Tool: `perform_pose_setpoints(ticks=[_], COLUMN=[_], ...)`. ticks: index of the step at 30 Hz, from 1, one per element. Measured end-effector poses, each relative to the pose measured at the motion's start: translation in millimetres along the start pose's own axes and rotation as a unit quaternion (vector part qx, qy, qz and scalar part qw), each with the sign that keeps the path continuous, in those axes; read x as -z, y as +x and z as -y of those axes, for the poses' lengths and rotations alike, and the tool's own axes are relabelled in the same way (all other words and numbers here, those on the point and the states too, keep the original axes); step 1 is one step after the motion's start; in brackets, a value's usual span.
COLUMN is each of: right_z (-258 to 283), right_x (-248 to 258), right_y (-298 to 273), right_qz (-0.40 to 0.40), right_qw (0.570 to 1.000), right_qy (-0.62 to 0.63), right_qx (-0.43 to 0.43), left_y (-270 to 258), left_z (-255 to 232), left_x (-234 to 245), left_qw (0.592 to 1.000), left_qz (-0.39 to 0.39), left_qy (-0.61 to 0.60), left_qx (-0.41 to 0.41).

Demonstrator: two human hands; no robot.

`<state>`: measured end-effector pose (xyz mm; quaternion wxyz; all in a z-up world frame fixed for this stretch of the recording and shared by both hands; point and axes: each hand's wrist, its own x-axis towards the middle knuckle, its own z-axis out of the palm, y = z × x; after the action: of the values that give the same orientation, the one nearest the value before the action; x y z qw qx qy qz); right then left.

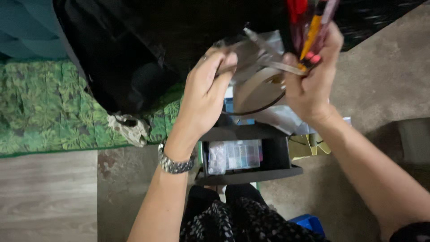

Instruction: The person opens a drawer and rearranges items including a pink pouch, a small box, a plastic organizer, and a zip-top bag containing pens and tape. They place the items back into the drawer and close it.

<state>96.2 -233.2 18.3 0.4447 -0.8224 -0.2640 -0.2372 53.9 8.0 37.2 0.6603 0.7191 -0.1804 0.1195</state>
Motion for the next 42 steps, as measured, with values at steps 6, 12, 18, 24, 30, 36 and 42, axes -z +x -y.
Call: perform_pose_setpoints(ticks=[6, 12, 18, 24, 30, 36, 42], right_z=[30, 57, 84, 90, 67, 72, 92], right_x=[-8, 10, 28, 44, 36, 18, 24], right_y=[1, 39, 74, 74, 75, 72, 86], right_qz=[0.046, 0.166, 0.124, 0.006, -0.008, -0.063, -0.112], right_qw=[0.989, 0.938, 0.972, 0.907, 0.845, 0.935, 0.884], right_qy=[0.107, 0.167, 0.187, 0.412, 0.513, 0.346, 0.449], right_qx=[-0.09, -0.254, -0.064, -0.085, -0.15, -0.048, -0.062], left_y=[-7, 12, 42, 45, 49, 55, 48], left_z=[7, -7, -52, -46, -13, -40, -57], left_x=[-3, 5, 20, 29, 24, 24, 35], left_qw=[0.995, 0.994, 0.996, 0.993, 0.96, 0.915, 0.857], left_qz=[-0.048, -0.102, -0.091, -0.059, -0.054, -0.006, 0.02], left_qy=[0.084, 0.04, -0.008, -0.098, -0.266, -0.385, -0.489], left_qx=[0.027, 0.026, -0.013, -0.028, 0.065, 0.122, 0.16])
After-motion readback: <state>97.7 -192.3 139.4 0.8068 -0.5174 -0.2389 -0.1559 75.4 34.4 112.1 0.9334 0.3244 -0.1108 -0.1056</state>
